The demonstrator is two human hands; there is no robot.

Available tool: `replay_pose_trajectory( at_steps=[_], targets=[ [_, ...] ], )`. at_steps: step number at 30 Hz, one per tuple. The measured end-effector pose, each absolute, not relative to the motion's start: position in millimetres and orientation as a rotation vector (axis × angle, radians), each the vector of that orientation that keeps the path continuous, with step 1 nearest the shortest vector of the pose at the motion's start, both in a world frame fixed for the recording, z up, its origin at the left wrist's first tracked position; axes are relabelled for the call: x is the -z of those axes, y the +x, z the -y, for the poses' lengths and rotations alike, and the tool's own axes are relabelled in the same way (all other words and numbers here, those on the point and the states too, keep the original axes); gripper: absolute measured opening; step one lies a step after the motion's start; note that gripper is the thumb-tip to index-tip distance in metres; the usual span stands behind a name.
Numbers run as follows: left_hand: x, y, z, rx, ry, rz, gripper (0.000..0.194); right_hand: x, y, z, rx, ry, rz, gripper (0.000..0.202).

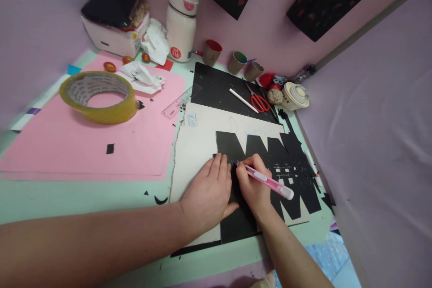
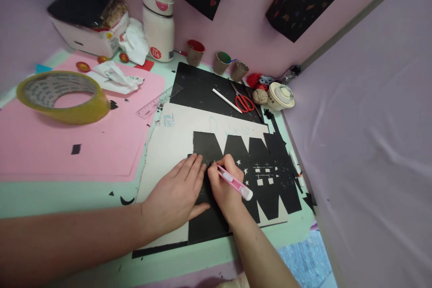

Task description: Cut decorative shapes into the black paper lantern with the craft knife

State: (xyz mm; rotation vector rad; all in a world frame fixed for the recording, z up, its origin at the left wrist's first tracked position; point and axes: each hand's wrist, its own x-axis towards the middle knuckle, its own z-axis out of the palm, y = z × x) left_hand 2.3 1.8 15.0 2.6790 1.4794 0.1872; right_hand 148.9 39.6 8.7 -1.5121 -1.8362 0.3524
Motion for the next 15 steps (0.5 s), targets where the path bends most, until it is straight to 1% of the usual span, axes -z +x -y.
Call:
replay_pose_trajectory(
  at_steps=[10,15],
  targets=[
    [-15.4,2.9,-0.3,-0.189,2.682,-1.489,0.081,-6.5,150.4,-40.9,-0.405,-1.529,1.815,0.020],
    [-16.2,1.7,-0.5,-0.175,2.682,-1.482,0.081,-7.6,151.0,-40.2,-0.463,-1.534,1.712,0.017]
  ],
)
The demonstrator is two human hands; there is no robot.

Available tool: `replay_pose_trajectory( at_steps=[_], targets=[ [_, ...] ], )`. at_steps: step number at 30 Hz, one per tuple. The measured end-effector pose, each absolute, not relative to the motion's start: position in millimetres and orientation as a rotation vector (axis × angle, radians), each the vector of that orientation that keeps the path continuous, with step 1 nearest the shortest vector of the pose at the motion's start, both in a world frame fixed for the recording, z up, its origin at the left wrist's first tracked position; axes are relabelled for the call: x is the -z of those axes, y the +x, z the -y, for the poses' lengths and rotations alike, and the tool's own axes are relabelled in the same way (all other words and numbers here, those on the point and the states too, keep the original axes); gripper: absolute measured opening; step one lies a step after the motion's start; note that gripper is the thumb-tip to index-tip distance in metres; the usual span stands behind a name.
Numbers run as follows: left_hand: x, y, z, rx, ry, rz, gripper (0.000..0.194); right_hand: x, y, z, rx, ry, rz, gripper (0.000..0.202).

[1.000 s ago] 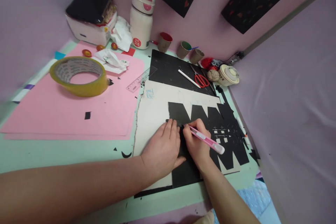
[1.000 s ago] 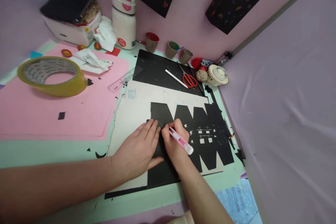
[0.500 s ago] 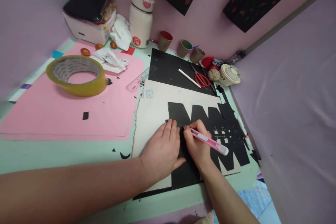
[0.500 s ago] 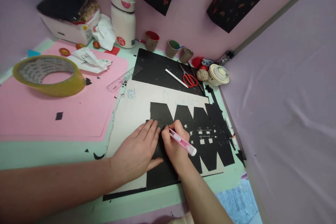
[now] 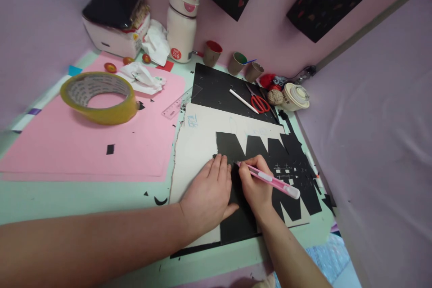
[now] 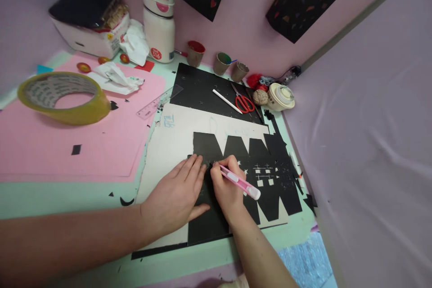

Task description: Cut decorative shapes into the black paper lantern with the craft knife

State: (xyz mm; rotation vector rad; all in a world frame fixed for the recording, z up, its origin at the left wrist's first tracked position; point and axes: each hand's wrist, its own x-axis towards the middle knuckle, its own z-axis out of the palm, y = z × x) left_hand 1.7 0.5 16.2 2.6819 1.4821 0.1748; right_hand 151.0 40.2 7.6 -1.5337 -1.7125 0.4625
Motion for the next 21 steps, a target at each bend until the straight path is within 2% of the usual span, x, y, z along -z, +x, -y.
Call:
replay_pose_trajectory(
  at_steps=[21],
  targets=[
    [-18.6,2.3,-0.6,-0.144,2.666,-1.475,0.082,-7.1,150.2,-40.5,-0.446,-1.545,1.729,0.018]
  ],
)
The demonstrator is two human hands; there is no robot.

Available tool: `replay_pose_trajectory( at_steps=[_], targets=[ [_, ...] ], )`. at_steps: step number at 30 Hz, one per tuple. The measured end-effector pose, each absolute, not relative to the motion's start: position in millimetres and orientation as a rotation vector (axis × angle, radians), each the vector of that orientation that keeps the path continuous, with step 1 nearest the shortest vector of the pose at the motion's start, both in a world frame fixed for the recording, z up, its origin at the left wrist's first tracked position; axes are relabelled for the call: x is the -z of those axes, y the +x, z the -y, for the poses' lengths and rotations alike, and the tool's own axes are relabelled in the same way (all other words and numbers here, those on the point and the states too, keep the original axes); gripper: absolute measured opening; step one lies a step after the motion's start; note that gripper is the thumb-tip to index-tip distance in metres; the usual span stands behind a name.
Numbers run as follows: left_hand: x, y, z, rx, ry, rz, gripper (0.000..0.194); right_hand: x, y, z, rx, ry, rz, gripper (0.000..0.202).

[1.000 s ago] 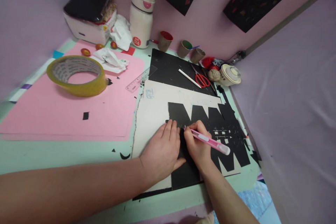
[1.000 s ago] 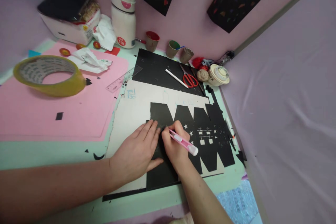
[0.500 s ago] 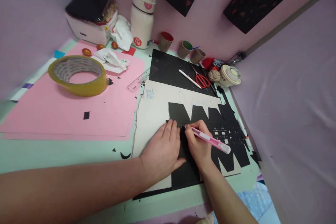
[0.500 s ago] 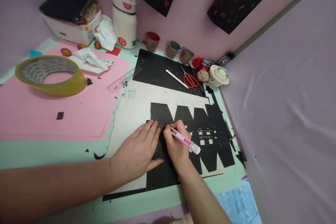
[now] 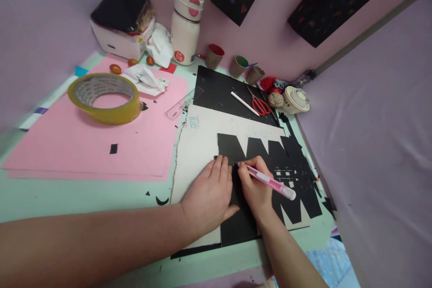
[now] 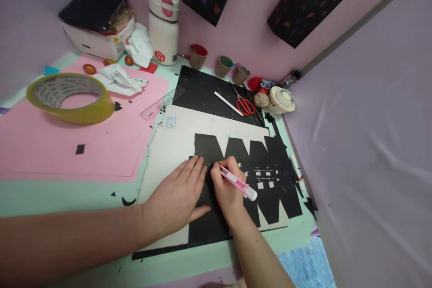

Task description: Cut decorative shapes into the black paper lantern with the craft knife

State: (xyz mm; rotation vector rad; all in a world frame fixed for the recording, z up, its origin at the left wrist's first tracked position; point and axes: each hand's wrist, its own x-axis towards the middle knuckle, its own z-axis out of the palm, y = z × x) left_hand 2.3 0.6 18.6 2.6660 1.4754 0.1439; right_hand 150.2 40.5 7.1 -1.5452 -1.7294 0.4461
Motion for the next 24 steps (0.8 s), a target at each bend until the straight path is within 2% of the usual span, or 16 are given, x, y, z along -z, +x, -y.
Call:
replay_pose_trajectory(
  at_steps=[24],
  targets=[
    [-16.2,2.1,-1.4,-0.185,2.662,-1.480,0.081,-7.0,151.2,-40.4,-0.493,-1.499,1.776,0.021]
  ],
)
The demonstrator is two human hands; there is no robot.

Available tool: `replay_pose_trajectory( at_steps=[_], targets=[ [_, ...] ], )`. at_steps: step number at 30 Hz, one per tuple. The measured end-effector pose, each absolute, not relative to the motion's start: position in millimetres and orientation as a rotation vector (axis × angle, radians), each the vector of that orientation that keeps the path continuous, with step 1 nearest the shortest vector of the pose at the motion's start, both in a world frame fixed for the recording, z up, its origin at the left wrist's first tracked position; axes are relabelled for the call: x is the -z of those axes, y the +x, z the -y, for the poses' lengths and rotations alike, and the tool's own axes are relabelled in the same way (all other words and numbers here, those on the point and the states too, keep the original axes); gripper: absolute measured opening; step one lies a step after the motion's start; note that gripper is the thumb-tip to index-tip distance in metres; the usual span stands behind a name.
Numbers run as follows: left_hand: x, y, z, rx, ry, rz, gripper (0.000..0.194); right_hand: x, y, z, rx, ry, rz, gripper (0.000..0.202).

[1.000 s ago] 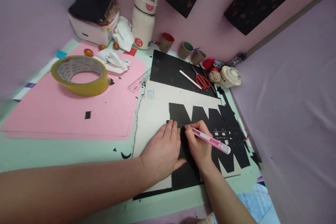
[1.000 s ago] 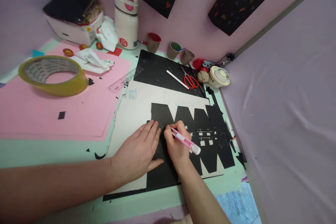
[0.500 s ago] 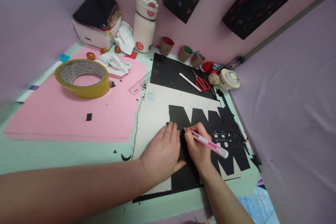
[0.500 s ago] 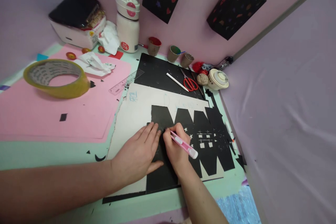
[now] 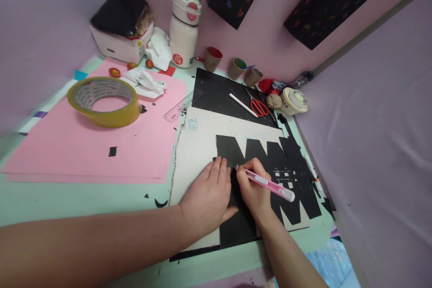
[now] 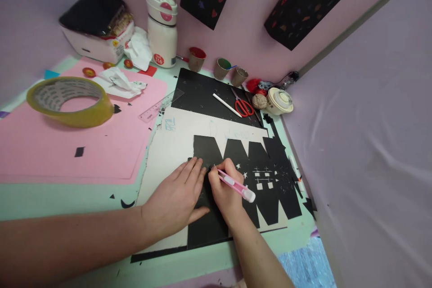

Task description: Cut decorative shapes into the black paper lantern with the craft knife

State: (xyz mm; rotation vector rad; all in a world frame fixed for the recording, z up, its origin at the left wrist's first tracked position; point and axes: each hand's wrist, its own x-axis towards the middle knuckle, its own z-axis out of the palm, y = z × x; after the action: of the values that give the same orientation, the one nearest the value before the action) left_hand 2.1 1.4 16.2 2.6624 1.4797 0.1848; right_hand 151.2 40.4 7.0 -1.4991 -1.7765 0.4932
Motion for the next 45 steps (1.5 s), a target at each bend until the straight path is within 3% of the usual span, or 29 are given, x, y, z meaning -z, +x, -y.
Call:
replay_pose_trajectory(
  at_steps=[45],
  targets=[
    [-15.3,2.5,-1.2,-0.193,2.678,-1.489,0.081,-7.8,151.1,-41.6,-0.532,-1.478,1.761,0.021]
  ],
)
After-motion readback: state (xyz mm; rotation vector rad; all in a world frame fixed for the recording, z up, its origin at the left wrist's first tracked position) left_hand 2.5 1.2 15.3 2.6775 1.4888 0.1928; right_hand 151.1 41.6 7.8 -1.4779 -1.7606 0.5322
